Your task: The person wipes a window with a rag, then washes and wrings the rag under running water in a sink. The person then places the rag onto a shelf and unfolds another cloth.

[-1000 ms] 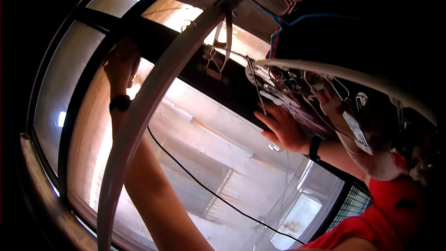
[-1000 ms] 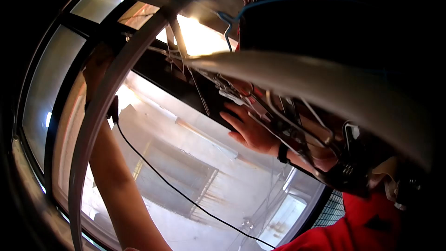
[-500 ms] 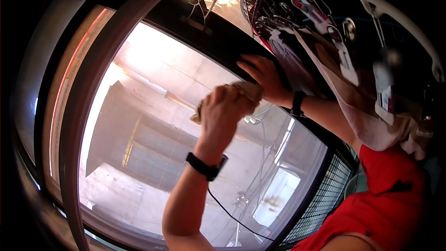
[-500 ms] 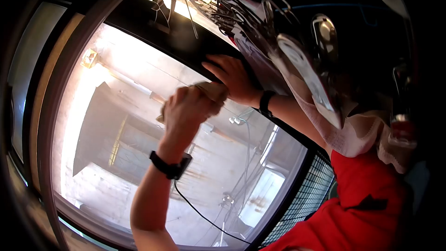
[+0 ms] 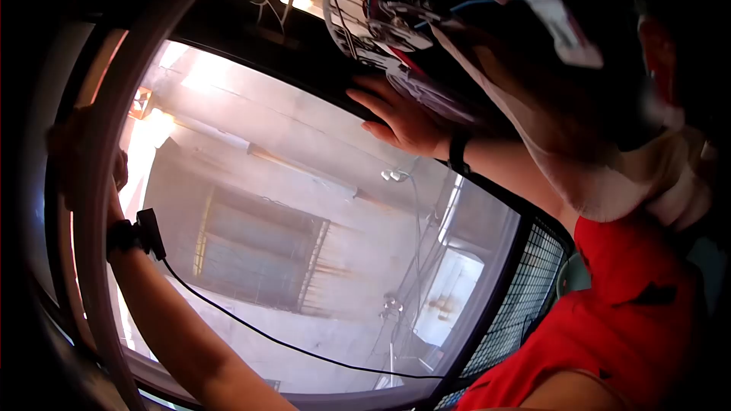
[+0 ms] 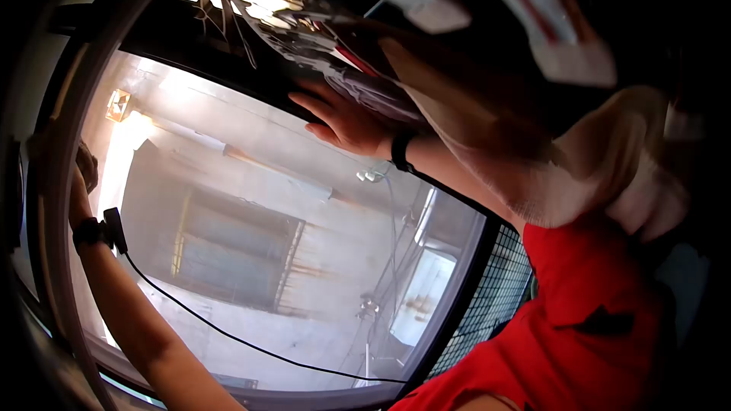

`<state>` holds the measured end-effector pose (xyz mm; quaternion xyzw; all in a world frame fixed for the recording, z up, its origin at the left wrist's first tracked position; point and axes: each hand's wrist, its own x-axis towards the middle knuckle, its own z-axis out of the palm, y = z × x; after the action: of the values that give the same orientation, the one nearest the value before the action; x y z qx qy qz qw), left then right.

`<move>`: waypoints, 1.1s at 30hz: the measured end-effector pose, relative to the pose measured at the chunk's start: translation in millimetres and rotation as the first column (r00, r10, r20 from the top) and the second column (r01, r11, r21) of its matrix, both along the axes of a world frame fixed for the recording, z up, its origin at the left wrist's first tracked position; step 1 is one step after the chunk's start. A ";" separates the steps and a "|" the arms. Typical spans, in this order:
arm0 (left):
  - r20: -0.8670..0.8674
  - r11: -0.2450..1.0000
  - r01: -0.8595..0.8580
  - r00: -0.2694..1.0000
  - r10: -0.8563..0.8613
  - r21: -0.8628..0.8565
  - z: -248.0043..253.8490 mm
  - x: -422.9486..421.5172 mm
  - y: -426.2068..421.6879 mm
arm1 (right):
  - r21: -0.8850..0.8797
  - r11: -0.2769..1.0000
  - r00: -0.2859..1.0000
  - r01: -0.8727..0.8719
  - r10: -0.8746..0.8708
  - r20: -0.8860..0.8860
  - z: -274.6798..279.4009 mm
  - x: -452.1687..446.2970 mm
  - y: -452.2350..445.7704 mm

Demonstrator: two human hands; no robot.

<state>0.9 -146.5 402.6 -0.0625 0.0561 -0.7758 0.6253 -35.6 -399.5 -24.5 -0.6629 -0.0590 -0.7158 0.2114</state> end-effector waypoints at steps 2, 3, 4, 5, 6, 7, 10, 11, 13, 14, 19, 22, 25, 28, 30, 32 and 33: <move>0.244 0.985 -0.149 0.962 0.124 0.084 -18.6 3.2 1.5 | -0.007 1.000 1.000 -0.003 0.003 -0.007 -0.2 1.7 -1.4; 0.237 0.983 -0.158 0.962 0.133 0.090 -31.1 16.9 -3.1 | -0.028 1.000 1.000 0.006 -0.006 0.002 1.0 2.2 -2.3; -0.363 0.972 0.233 0.909 -0.207 0.031 -52.3 39.9 -11.7 | -0.018 1.000 1.000 0.013 -0.013 -0.011 1.5 3.3 -1.9; -0.774 0.838 0.488 0.422 -0.471 -0.244 -70.7 48.3 -16.1 | -0.018 1.000 1.000 0.010 -0.010 -0.009 1.7 2.7 -1.9; -0.818 0.839 0.439 0.317 -0.480 -0.322 -104.7 25.6 -21.9 | -0.022 1.000 1.000 0.018 -0.018 -0.008 2.7 -1.0 -0.3; -0.845 0.835 0.385 0.206 -0.493 -0.393 -137.9 1.5 -29.6 | -0.027 0.999 1.000 0.030 -0.030 -0.005 4.8 -4.9 0.7; -0.884 0.823 0.325 -0.137 -0.448 -0.467 -186.9 -2.9 -39.5 | -0.048 0.999 0.999 -0.015 0.017 0.034 5.4 -2.7 -1.5; -0.896 0.806 0.394 -0.136 -0.423 -0.441 -190.8 -6.1 -37.9 | -0.049 0.998 0.998 -0.039 0.041 0.051 7.2 -3.6 -0.4; -0.854 0.789 0.328 -0.186 -0.486 -0.520 -186.7 -5.1 -33.6 | -0.060 0.997 0.998 0.045 -0.043 0.036 8.5 -9.4 1.2; -0.896 0.810 0.384 -0.158 -0.415 -0.443 -185.8 -4.9 -32.2 | -0.054 0.998 0.999 0.019 -0.016 0.046 10.2 -9.7 1.7; -0.876 0.847 0.472 -0.481 0.017 -0.243 -263.0 -14.4 -46.4 | -0.049 0.997 0.998 0.057 -0.055 0.035 7.9 -7.8 0.6; -0.870 0.892 0.451 -0.423 0.254 0.041 -328.0 -28.2 -26.8 | -0.043 0.998 0.997 0.053 -0.051 0.054 7.7 -8.2 1.9; -0.881 0.864 0.501 -0.434 0.191 -0.059 -307.9 -7.9 -10.8 | -0.035 0.997 0.997 0.064 -0.062 0.041 7.6 -5.0 1.0; -0.967 0.897 0.380 -0.202 -0.158 -0.226 -232.5 -2.6 1.3 | -0.040 0.997 0.997 0.073 -0.072 0.033 8.3 -6.7 1.0; -0.974 0.838 0.502 -0.039 -0.223 -0.212 -148.5 31.1 15.7 | -0.049 0.995 0.995 0.083 -0.080 0.059 8.3 -6.5 0.8; -0.924 0.827 0.418 -0.100 -0.370 -0.376 -97.7 1.7 36.9 | -0.055 0.995 0.995 0.089 -0.086 0.058 8.3 -5.5 0.2; -0.887 0.830 0.312 -0.190 -0.422 -0.462 -74.4 -5.4 52.7 | -0.058 0.993 0.994 0.103 -0.100 0.053 8.0 -5.4 -0.6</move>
<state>-4.5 -93.8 328.2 -0.6023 0.4711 -0.6310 0.1308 -41.0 -400.1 -16.5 -0.6530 -0.0524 -0.7399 0.1530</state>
